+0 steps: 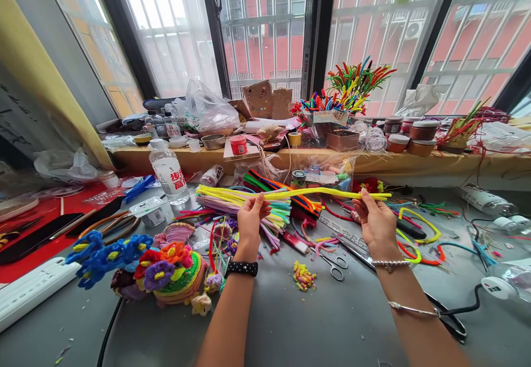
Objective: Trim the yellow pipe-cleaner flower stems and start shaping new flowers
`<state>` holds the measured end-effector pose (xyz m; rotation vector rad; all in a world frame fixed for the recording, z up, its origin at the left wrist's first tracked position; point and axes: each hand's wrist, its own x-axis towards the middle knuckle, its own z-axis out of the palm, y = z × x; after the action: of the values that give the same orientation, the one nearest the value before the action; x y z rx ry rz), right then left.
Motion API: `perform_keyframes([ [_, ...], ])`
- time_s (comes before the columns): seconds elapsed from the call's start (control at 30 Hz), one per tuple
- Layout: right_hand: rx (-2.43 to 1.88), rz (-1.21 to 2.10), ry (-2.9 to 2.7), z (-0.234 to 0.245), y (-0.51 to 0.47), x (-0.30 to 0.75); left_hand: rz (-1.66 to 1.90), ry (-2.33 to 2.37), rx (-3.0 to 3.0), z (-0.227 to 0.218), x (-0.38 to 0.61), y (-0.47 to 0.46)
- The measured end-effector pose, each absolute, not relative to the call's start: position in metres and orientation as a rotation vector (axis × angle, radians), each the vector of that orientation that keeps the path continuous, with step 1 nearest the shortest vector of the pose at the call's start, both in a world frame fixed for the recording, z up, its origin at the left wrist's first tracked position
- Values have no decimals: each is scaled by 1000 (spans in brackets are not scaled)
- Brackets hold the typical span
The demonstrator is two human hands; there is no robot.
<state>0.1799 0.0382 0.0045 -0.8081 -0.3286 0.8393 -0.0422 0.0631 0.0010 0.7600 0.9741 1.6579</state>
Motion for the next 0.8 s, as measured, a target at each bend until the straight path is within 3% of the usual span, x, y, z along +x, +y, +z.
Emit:
perform_keyframes([
  [0.17, -740, 973, -279, -3, 41, 177, 1546, 745, 559, 3, -37, 63],
  [0.37, -731, 1026, -335, 1, 40, 165, 1342, 730, 754, 1, -28, 57],
  [0.6, -667, 960, -241, 0, 39, 183, 1505, 712, 610, 3, -37, 60],
  [0.8, -649, 1148, -161, -2, 41, 191, 1447, 442, 223, 12, -45, 61],
])
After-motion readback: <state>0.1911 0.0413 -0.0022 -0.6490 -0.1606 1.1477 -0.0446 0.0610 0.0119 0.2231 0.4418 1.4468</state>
